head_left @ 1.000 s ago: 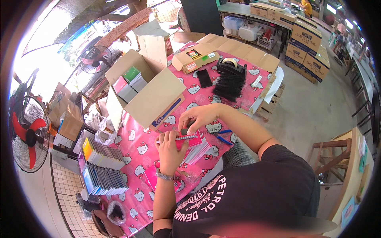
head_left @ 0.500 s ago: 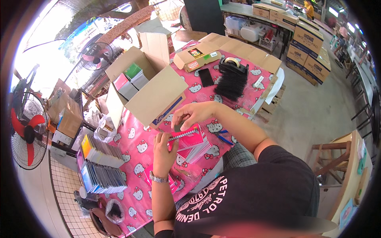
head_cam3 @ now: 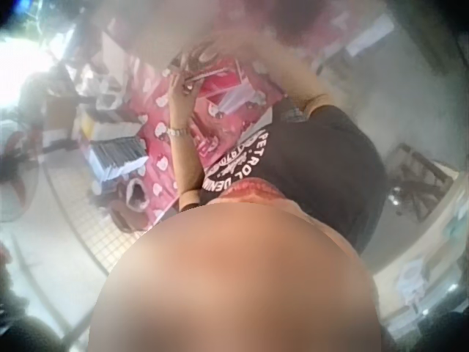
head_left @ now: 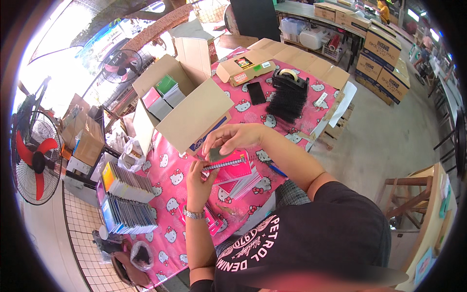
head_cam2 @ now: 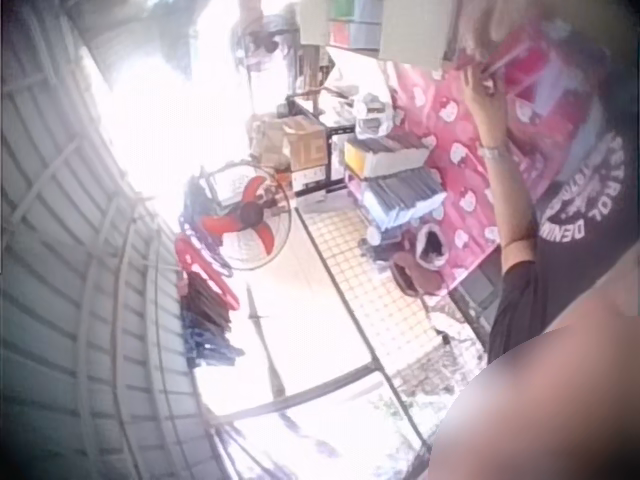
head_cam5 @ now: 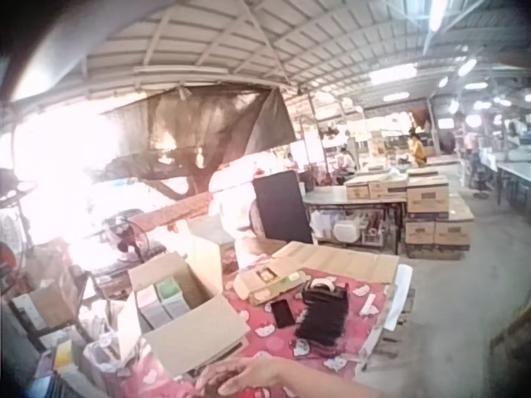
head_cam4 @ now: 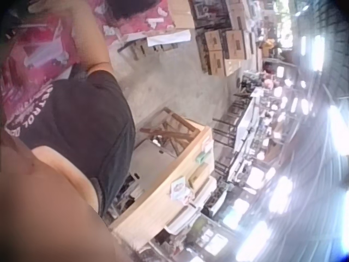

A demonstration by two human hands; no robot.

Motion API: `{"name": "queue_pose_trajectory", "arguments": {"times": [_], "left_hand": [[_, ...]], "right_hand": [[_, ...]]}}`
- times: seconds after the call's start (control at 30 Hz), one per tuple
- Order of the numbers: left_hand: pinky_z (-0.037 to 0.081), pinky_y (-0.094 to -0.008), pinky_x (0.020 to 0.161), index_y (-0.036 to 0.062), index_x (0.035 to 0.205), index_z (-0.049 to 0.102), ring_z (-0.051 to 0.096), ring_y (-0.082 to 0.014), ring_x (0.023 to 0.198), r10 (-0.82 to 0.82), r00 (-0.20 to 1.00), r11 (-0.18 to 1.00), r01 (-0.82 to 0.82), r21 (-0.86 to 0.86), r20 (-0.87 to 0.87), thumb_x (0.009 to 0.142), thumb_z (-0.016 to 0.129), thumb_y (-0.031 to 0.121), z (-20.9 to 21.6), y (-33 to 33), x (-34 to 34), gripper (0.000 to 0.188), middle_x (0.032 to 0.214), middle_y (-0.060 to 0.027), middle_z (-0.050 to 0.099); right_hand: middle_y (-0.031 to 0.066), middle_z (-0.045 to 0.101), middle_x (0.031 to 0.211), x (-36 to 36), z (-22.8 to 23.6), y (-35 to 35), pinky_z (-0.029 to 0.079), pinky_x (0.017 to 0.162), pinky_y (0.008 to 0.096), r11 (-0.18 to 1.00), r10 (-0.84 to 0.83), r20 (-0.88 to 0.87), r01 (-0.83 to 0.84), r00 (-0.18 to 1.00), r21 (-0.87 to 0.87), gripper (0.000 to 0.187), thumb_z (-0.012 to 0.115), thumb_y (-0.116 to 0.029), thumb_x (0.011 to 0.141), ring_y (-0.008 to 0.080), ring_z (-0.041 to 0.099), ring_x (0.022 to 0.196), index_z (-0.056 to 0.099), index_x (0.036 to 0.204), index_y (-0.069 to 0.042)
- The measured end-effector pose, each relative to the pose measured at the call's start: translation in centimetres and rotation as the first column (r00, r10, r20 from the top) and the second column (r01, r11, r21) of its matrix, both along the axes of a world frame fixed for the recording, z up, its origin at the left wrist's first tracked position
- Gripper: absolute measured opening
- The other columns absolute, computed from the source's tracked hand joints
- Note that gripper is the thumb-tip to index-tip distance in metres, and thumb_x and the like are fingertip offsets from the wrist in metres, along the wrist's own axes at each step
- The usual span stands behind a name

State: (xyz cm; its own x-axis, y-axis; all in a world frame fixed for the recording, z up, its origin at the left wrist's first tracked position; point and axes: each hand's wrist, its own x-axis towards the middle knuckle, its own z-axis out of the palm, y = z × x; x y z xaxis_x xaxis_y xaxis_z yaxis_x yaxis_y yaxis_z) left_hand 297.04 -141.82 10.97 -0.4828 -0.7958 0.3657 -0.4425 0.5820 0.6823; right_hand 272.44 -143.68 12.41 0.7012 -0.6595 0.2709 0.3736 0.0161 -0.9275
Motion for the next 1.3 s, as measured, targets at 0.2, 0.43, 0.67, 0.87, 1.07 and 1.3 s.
{"name": "queue_pose_trajectory", "arguments": {"times": [0.2,0.43,0.67,0.87,1.07,1.3], "left_hand": [[0.046,-0.0278,0.057,-0.001,0.102,0.065,0.06,-0.0172,0.069,-0.02,0.994,1.0,0.019,-0.011,-0.104,0.079,0.082,0.008,-0.7,0.0,-0.3,0.03,0.097,-0.0094,0.065],[0.044,-0.0263,0.056,0.0014,0.105,0.066,0.054,-0.0108,0.063,0.142,0.978,0.989,-0.135,0.054,-0.153,0.087,0.075,0.009,-0.9,0.5,-0.2,0.021,0.085,-0.0054,0.067],[0.042,-0.0248,0.053,0.0033,0.114,0.066,0.048,-0.0069,0.058,0.203,0.951,0.968,-0.158,0.195,-0.234,0.097,0.069,0.019,-3.0,0.4,0.1,0.023,0.077,-0.0056,0.064],[0.043,-0.0246,0.053,0.0027,0.113,0.067,0.051,-0.0066,0.059,0.197,0.948,0.98,-0.184,0.073,-0.251,0.095,0.07,0.018,-3.0,1.0,-0.4,0.024,0.073,-0.0041,0.062],[0.044,-0.0243,0.054,0.0046,0.119,0.065,0.052,-0.0071,0.059,0.187,0.948,0.969,-0.136,0.204,-0.256,0.094,0.07,0.013,-4.1,0.6,-0.6,0.027,0.076,-0.0057,0.065],[0.056,-0.024,0.061,-0.0005,0.117,0.062,0.064,-0.008,0.071,0.143,0.95,0.981,-0.1,0.166,-0.277,0.096,0.066,0.006,-4.0,0.7,-0.1,0.023,0.092,-0.0082,0.068]], "right_hand": [[0.0054,0.065,0.121,0.6,1.5,0.8,0.048,0.097,0.0301,0.981,-0.132,-0.287,0.084,0.949,-0.172,0.038,0.072,-0.016,0.09,0.0147,0.061,0.111,0.065,0.125,-0.004],[0.0093,0.07,0.113,-3.5,-8.7,-4.0,0.052,0.083,0.0342,0.76,-0.643,-0.459,0.587,0.613,-0.281,0.045,0.075,-0.027,0.087,0.0201,0.066,0.101,0.064,0.122,-0.001],[0.0157,0.054,0.139,-5.0,-21.8,4.7,0.035,0.106,0.0565,0.532,-0.798,-0.592,0.332,-0.112,-0.779,0.063,0.073,-0.045,0.084,0.0361,0.048,0.131,0.057,0.135,-0.013],[0.0155,0.053,0.137,-3.7,-23.1,14.4,0.034,0.108,0.0563,0.422,-0.835,-0.471,0.221,-0.284,-0.88,0.062,0.068,-0.043,0.088,0.0351,0.047,0.131,0.053,0.139,-0.011],[0.016,0.058,0.13,-3.6,-19.7,15.1,0.043,0.103,0.0469,0.263,-0.891,-0.442,0.676,-0.104,-0.688,0.055,0.073,-0.02,0.084,0.0342,0.055,0.12,0.056,0.135,-0.007],[0.0151,0.062,0.123,4.4,-3.9,13.8,0.044,0.1,0.0441,0.147,-0.97,-0.007,0.562,0.243,-0.814,0.055,0.076,-0.016,0.08,0.0343,0.056,0.114,0.058,0.131,-0.003]]}}
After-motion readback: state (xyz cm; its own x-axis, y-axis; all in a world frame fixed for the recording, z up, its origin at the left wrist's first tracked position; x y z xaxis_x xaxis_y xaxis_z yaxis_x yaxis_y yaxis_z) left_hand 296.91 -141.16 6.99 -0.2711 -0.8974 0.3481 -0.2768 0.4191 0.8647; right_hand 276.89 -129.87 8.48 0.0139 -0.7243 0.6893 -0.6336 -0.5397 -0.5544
